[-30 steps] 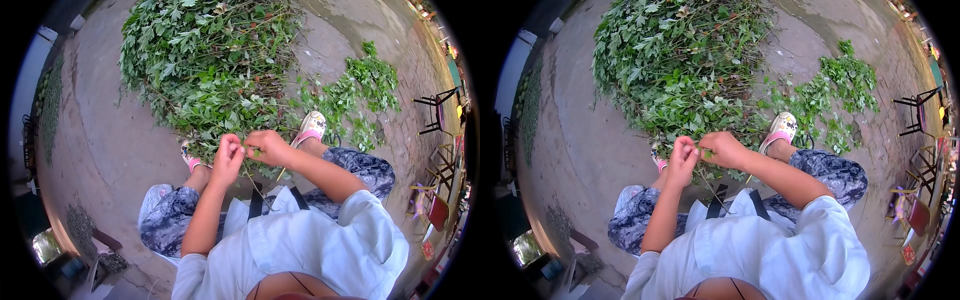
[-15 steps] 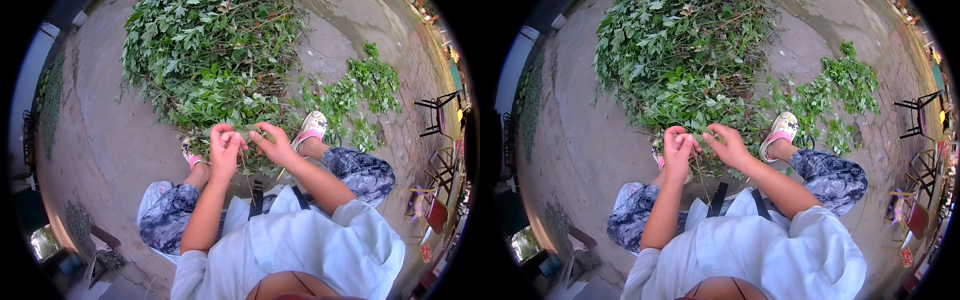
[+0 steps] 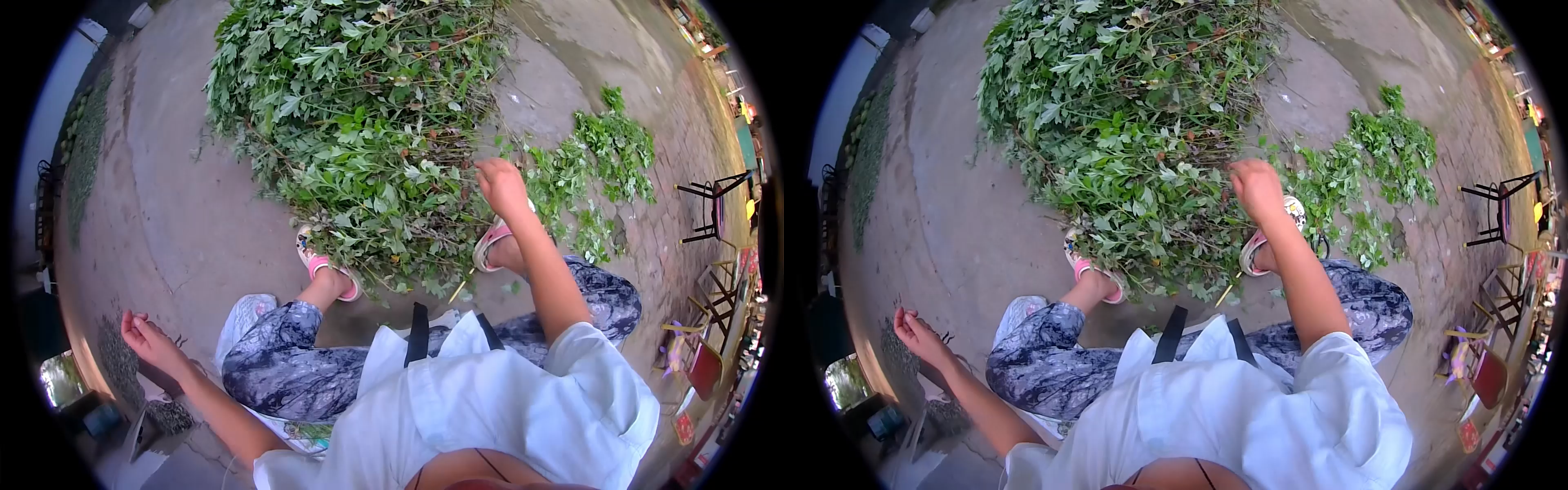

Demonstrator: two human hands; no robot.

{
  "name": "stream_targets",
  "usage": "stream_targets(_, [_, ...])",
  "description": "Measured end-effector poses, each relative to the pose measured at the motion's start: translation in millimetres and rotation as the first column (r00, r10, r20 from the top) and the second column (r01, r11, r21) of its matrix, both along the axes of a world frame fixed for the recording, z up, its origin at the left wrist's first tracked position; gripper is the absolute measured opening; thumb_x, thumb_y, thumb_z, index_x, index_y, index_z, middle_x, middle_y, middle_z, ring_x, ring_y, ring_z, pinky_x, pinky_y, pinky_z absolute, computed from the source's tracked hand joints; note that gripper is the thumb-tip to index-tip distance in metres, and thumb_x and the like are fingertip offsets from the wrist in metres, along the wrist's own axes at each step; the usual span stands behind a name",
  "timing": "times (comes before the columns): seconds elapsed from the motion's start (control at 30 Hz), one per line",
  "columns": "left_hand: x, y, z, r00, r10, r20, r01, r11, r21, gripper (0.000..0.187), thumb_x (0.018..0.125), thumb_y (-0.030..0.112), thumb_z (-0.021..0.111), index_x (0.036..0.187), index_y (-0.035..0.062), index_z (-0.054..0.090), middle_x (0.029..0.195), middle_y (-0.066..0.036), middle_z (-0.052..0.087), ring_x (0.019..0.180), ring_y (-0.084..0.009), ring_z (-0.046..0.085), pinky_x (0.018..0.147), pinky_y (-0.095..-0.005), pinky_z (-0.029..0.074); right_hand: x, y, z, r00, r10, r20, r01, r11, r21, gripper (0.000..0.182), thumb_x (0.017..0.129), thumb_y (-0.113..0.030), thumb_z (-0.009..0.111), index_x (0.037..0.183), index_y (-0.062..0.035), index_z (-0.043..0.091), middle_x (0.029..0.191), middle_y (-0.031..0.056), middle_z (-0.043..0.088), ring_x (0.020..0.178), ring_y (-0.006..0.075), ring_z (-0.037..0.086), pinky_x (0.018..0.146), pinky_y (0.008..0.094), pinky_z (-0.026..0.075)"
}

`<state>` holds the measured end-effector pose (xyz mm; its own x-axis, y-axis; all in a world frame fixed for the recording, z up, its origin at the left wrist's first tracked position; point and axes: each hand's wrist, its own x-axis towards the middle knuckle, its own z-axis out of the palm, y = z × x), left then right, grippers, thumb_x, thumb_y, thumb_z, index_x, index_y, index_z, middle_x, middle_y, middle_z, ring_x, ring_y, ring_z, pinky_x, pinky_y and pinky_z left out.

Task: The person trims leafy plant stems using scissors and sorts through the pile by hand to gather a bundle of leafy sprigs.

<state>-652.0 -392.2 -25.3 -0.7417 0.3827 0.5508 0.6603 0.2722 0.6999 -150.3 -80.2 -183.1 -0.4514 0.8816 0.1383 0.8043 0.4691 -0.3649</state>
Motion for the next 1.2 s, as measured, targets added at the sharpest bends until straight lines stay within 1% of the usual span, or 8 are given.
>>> stream_targets(0.1, [-45.4,-92.2,-15.1,0.957,0.172,-0.234,-0.277,0.782,-0.559,0.017,0.085,0.009,0.043,0.098,-0.0014,0.050,0.083,-0.010,0.054,0.071,-0.0214,0.053,0.068,-0.0332,0.044,-55.2,-7.9,-52.0,0.988,-0.002,0.157,-0.008,0.998,0.058,0.031,0.077,-0.022,0.057,0.105,-0.0087,0.056,0.102,0.0086,0.058,0.102,0.0258,0.051,0.091,0.0401,0.036])
stream_targets(0.23, [-29.4,-153.5,-33.0,0.972,0.229,0.049,0.071,-0.088,-0.994,0.025,0.080,0.015,0.049,0.099,-0.0003,0.054,0.096,-0.019,0.057,0.092,-0.0312,0.055,0.079,-0.0357,0.042,-80.2,-19.3,-49.8,0.992,0.038,-0.118,-0.069,0.960,-0.273,0.025,0.078,-0.020,0.057,0.097,-0.0055,0.062,0.080,0.0094,0.061,0.079,0.0237,0.058,0.075,0.0365,0.043])
stream_targets(0.37, [27.4,-64.1,-35.7,0.999,-0.004,0.047,0.043,0.481,-0.876,0.027,0.083,0.019,0.051,0.100,-0.0012,0.057,0.102,-0.019,0.057,0.100,-0.0315,0.053,0.087,-0.0370,0.039,-83.2,-54.1,-6.3,0.741,-0.281,-0.610,-0.347,0.617,-0.707,0.022,0.082,-0.018,0.056,0.097,-0.0031,0.062,0.070,0.0013,0.059,0.061,0.0088,0.052,0.054,0.0248,0.042])
stream_targets(0.47, [105.4,44.8,-36.2,0.679,-0.263,0.685,0.609,0.723,-0.326,0.037,0.085,0.026,0.052,0.108,-0.0029,0.054,0.107,-0.014,0.057,0.104,-0.0222,0.051,0.091,-0.0320,0.036,-80.7,-77.9,20.9,0.689,-0.354,-0.632,-0.467,0.450,-0.761,0.021,0.085,-0.017,0.055,0.098,-0.0030,0.062,0.069,-0.0024,0.056,0.054,0.0033,0.044,0.048,0.0186,0.037])
stream_targets(0.7, [210.6,157.2,-74.9,-0.048,-0.442,0.896,0.608,0.698,0.377,0.038,0.087,0.022,0.051,0.116,-0.0018,0.048,0.110,-0.009,0.054,0.100,-0.0129,0.049,0.088,-0.0257,0.037,-65.5,-96.2,29.5,0.746,-0.236,-0.623,-0.577,0.239,-0.781,0.028,0.082,-0.013,0.057,0.108,-0.0036,0.055,0.084,0.0024,0.059,0.070,0.0079,0.054,0.060,0.0202,0.045])
stream_targets(0.9, [268.6,165.0,-59.5,0.060,-0.585,0.809,0.537,0.702,0.467,0.051,0.085,0.012,0.054,0.129,0.0015,0.032,0.111,-0.009,0.053,0.099,-0.0126,0.049,0.088,-0.0255,0.037,-101.2,-94.1,66.0,0.703,0.195,-0.684,-0.504,0.815,-0.286,0.054,0.076,-0.020,0.060,0.124,-0.0056,0.039,0.119,0.0156,0.046,0.111,0.0303,0.043,0.094,0.0414,0.034])
stream_targets(1.03, [271.5,168.3,-64.7,0.148,-0.683,0.715,0.695,0.586,0.416,0.057,0.085,0.014,0.053,0.133,0.0038,0.025,0.128,-0.010,0.039,0.111,-0.0175,0.043,0.095,-0.0334,0.032,-119.8,-94.3,60.1,0.785,0.372,-0.495,-0.484,0.867,-0.117,0.022,0.082,-0.016,0.050,0.100,-0.0043,0.053,0.102,0.0131,0.055,0.105,0.0306,0.047,0.094,0.0517,0.027])
stream_targets(1.2, [248.4,171.9,-38.8,0.093,-0.558,0.825,0.485,0.749,0.452,0.044,0.087,0.020,0.050,0.125,0.0036,0.037,0.121,-0.011,0.046,0.101,-0.0222,0.052,0.089,-0.0354,0.038,-93.1,-107.9,36.6,0.852,0.384,-0.355,-0.520,0.545,-0.658,0.032,0.089,-0.030,0.041,0.108,-0.0076,0.050,0.106,0.0106,0.055,0.108,0.0270,0.046,0.098,0.0485,0.023])
